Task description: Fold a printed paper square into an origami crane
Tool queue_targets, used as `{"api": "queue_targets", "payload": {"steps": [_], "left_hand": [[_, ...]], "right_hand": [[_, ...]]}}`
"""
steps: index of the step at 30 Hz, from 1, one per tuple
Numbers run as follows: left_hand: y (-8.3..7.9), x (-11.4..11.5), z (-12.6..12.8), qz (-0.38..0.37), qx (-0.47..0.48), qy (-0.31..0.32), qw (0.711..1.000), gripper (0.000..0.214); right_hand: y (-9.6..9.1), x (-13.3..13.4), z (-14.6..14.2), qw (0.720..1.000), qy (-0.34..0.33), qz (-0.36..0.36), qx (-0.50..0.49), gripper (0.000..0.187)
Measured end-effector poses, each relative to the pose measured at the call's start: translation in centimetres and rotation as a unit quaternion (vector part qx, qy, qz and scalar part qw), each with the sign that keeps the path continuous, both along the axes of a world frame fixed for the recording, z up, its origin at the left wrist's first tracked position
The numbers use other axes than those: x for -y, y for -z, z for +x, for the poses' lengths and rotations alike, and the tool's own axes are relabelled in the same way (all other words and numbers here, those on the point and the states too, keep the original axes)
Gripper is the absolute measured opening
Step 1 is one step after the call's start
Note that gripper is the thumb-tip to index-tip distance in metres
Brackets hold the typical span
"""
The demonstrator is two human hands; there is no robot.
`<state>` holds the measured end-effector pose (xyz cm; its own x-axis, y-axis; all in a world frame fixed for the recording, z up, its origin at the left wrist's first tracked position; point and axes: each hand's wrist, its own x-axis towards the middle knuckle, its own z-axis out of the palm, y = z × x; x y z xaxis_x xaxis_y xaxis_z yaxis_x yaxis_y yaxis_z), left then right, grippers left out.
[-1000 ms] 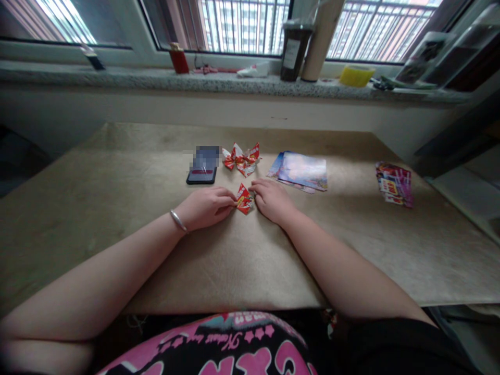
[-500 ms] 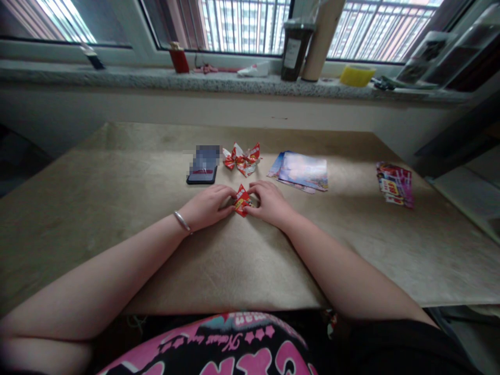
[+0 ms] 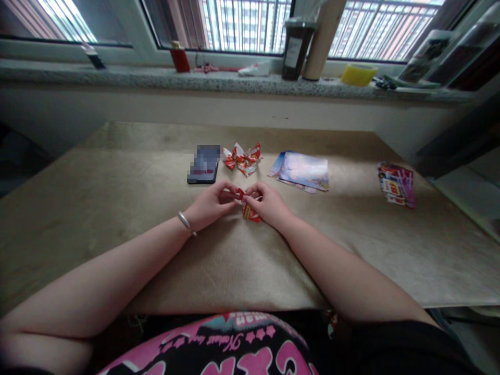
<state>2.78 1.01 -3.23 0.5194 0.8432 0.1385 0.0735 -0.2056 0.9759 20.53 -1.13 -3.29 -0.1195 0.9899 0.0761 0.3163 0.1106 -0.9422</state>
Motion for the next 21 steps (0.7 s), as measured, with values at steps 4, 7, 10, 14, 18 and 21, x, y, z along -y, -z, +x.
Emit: {"api": "queue_targets", "payload": {"steps": [4, 7, 10, 14, 18, 21], "left_hand": [[-0.4, 0.0, 0.0, -0.030, 0.014, -0.024, 0.999, 0.025], [-0.8, 0.1, 0.0, -0.011, -0.004, -0.041, 0.999, 0.029], [-1.1, 0.5, 0.0, 0.033, -0.059, -0.011, 0.998, 0.029], [-1.3, 0.8, 0.0, 0.110, -0.141, 0.001, 0.984, 0.026], [-1.2, 0.7, 0.0, 0.131, -0.141, -0.034, 0.981, 0.017], [-1.2, 0.4, -0.1, 0.150, -0.123, -0.032, 0.980, 0.018]], "right_hand": [[0.1, -0.3, 0.0, 0.998, 0.029, 0.002, -0.064, 0.029], [0.0, -0.3, -0.1, 0.991, 0.040, 0.011, -0.128, 0.035], [-0.4, 0.1, -0.6, 0.985, 0.055, -0.006, -0.164, 0.035], [-0.8, 0.6, -1.4, 0.978, 0.060, -0.012, -0.198, 0.035], [-0.9, 0.7, -1.6, 0.979, 0.033, -0.004, -0.202, 0.033], [-0.9, 0.6, -1.3, 0.979, 0.026, 0.015, -0.200, 0.034]]}}
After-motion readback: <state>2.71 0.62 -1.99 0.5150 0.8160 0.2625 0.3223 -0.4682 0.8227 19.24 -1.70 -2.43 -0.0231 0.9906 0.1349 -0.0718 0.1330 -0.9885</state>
